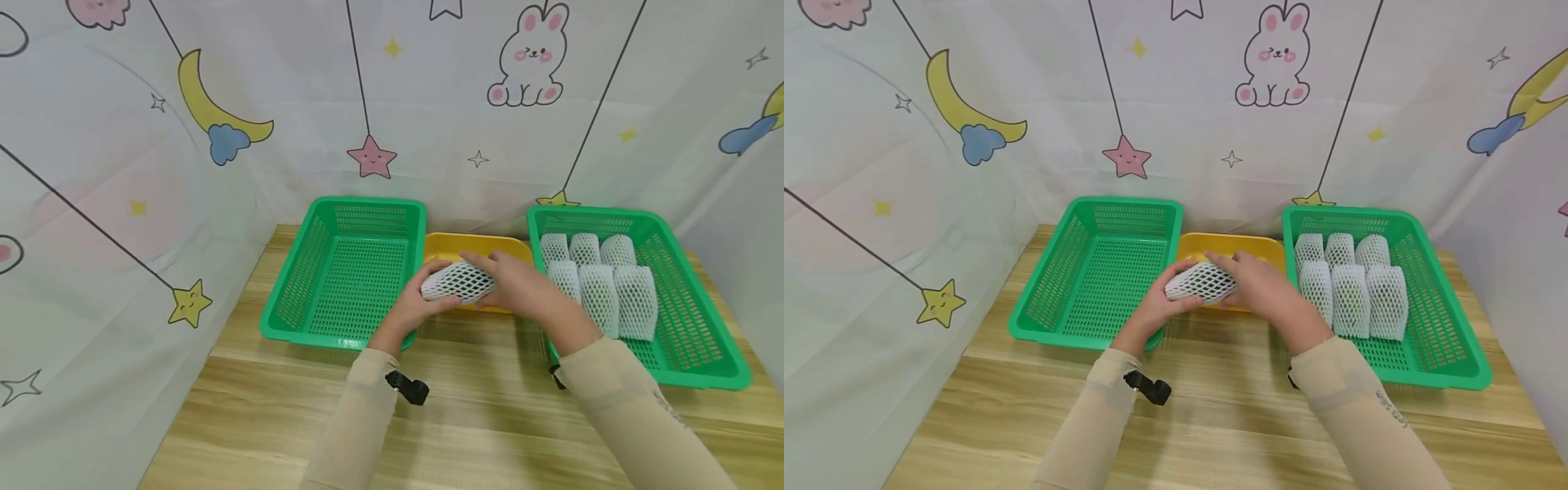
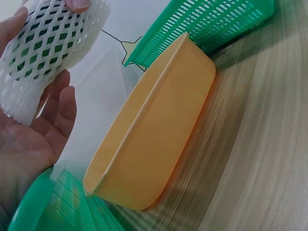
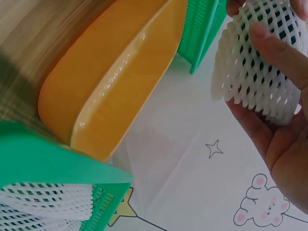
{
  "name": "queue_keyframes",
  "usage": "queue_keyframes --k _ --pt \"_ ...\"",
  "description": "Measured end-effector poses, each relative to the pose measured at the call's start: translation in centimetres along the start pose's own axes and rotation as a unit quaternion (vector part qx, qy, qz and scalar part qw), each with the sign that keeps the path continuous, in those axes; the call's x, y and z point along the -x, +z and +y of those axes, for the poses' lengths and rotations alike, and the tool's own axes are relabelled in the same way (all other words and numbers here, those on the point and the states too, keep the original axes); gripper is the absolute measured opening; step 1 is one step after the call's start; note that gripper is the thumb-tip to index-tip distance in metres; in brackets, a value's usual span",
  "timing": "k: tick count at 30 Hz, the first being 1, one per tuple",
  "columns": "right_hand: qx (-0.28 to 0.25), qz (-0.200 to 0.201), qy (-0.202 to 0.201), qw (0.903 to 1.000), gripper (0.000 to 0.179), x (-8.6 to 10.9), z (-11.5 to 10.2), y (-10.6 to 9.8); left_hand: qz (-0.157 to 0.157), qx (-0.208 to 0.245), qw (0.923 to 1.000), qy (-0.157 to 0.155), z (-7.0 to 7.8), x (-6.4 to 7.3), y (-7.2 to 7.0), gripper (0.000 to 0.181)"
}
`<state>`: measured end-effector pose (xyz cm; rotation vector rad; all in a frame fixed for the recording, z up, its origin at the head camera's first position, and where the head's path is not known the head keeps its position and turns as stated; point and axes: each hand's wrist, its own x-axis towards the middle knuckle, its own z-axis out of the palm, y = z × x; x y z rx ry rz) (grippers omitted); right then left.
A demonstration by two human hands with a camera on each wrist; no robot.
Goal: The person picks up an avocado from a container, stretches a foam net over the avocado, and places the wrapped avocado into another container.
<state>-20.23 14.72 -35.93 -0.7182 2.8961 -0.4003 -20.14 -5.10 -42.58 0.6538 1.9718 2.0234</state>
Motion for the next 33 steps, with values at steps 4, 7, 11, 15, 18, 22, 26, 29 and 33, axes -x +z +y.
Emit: queue_keyframes --k 4,7,11,15,18,22,26,29,33 --pt "-0.014 0.004 -0.002 0.9999 0.081 0.1 -0.1 0.4 -0.002 0.001 1.0 -0.001 0.0 -0.1 0.1 0.063" --pt "-0.022 0.003 0.003 0.9997 0.076 0.1 0.0 0.6 0.003 0.018 0.9998 -0.01 -0.7 -0.3 0.1 0.064" --pt "-0.032 -0.005 0.021 0.9992 0.072 0.2 0.3 0.4 0.008 0.046 0.9988 -0.011 -2.2 -0.7 0.0 0.063" --pt "-0.002 0.004 0.027 0.9996 0.081 0.6 0.2 -0.2 0.013 0.049 0.9986 -0.01 -2.7 -0.8 -0.1 0.061" --pt "0.035 0.029 0.01 0.9989 0.097 0.5 -0.2 -0.1 0.019 0.049 0.9985 -0.014 -2.7 -0.8 -0.2 0.058" --pt "0.064 0.062 -0.032 0.9955 0.09 0.0 -0.8 0.6 0.021 0.046 0.9985 -0.019 -2.7 -0.8 -0.2 0.057" --pt "0.061 0.086 -0.05 0.9932 0.069 -0.2 -0.7 0.9 0.012 0.054 0.9985 -0.003 -2.9 -0.8 -0.2 0.067" --pt "0.035 0.096 -0.047 0.9937 0.064 0.0 -0.1 0.3 0.007 0.072 0.9973 0.012 -3.1 -0.8 -0.2 0.077" --pt "-0.019 0.064 -0.025 0.9975 0.064 0.7 1.2 -1.7 0.009 0.078 0.9968 0.012 -3.1 -0.9 -0.2 0.065"
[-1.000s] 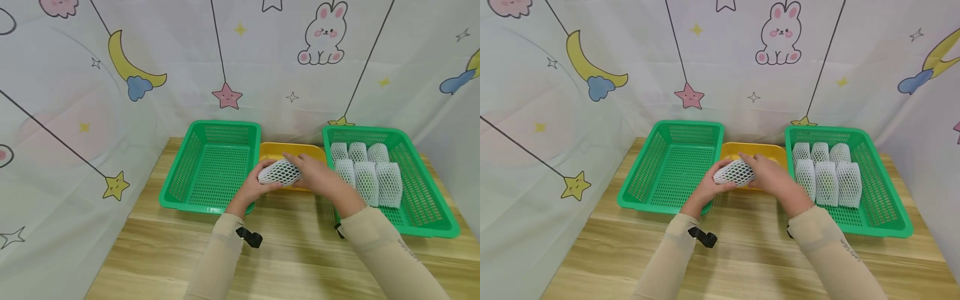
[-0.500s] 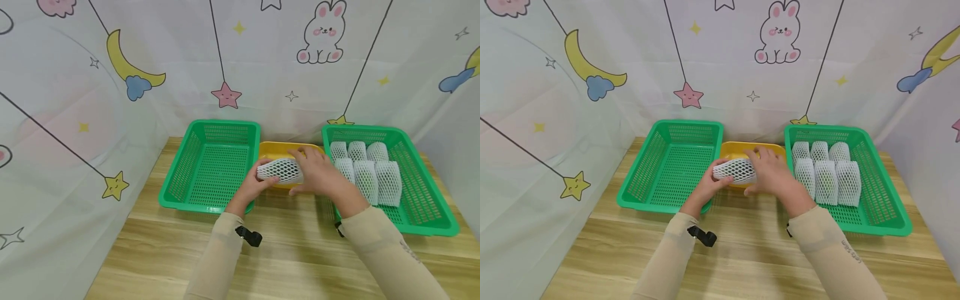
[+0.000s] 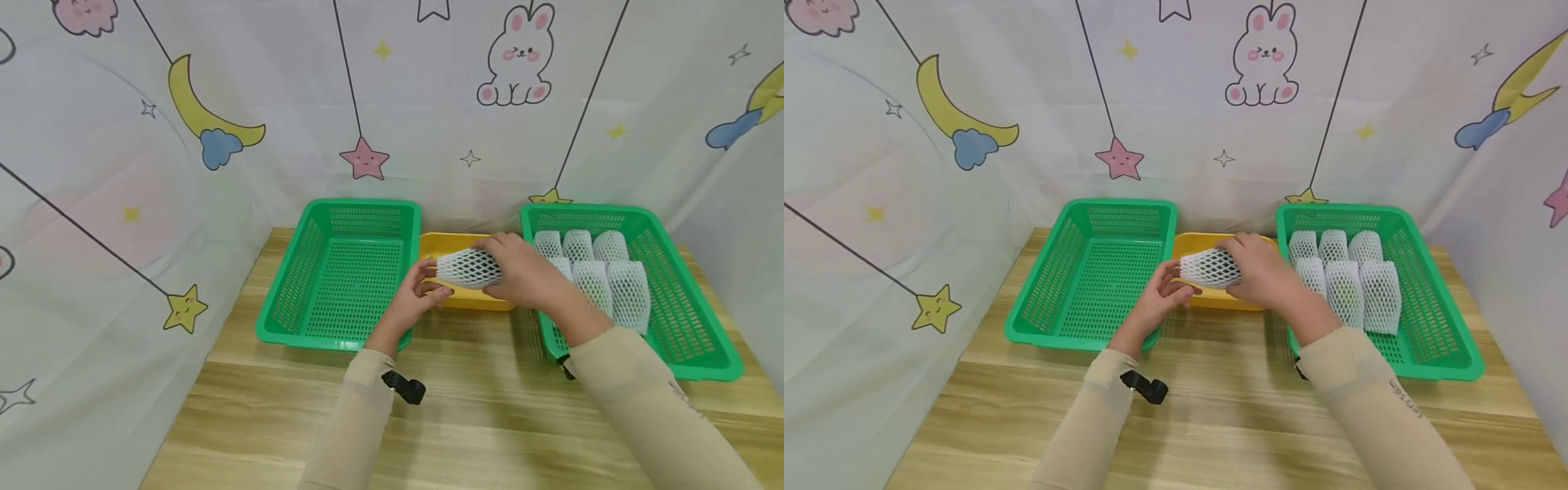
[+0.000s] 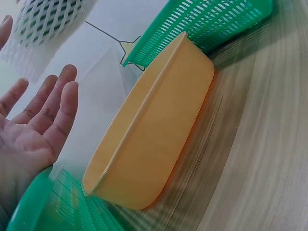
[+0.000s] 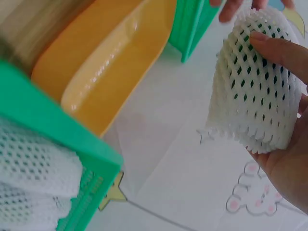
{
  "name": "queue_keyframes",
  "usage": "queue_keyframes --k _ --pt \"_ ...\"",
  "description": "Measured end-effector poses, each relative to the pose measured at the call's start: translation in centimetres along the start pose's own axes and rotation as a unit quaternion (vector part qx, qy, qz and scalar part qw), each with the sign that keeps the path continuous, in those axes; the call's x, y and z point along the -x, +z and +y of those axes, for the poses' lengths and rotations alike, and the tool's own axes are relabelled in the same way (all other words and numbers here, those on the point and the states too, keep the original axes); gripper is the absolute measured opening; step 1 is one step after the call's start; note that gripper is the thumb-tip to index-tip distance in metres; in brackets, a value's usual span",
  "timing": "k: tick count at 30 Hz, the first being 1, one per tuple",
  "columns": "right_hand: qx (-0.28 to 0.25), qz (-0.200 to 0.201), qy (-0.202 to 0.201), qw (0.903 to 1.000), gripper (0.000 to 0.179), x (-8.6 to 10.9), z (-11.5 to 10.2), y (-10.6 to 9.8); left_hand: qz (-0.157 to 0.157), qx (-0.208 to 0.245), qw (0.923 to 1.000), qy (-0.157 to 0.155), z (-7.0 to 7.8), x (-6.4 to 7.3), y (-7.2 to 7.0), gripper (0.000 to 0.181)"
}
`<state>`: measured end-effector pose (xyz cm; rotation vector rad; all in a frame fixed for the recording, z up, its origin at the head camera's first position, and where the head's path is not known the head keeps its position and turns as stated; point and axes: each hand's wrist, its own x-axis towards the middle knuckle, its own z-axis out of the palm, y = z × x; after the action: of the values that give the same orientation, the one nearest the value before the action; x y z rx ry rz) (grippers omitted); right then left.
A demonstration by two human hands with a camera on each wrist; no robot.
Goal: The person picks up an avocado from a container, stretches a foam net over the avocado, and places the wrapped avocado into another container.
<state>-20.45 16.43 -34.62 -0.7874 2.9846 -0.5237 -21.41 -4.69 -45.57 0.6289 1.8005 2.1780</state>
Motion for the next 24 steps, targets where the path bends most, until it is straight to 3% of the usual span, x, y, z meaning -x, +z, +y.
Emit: queue_keyframes --k 6,9,12,16,19,24 --pt "-0.06 -0.064 0.058 0.9945 0.071 1.6 3.2 -3.6 -0.001 -0.023 0.9997 -0.002 0.2 -0.1 0.0 0.044" --pt "-0.068 -0.09 0.099 0.9888 0.072 2.8 5.9 -4.9 0.0 -0.032 0.9995 0.0 1.3 0.3 0.2 0.042" --pt "-0.051 -0.124 0.137 0.9815 0.066 4.3 9.2 -5.3 0.002 -0.031 0.9995 0.0 2.3 0.6 0.3 0.041" --pt "-0.058 -0.186 0.154 0.9688 0.057 6.3 13.2 -4.6 0.002 -0.029 0.9996 -0.006 2.8 0.9 0.2 0.041" --pt "-0.105 -0.247 0.16 0.9499 0.06 7.6 15.1 -3.6 0.0 -0.037 0.9993 -0.006 3.0 1.1 0.0 0.04" --pt "-0.2 -0.327 0.196 0.9024 0.06 8.9 16.9 -2.1 -0.001 -0.041 0.9991 -0.001 3.0 1.2 -0.1 0.038"
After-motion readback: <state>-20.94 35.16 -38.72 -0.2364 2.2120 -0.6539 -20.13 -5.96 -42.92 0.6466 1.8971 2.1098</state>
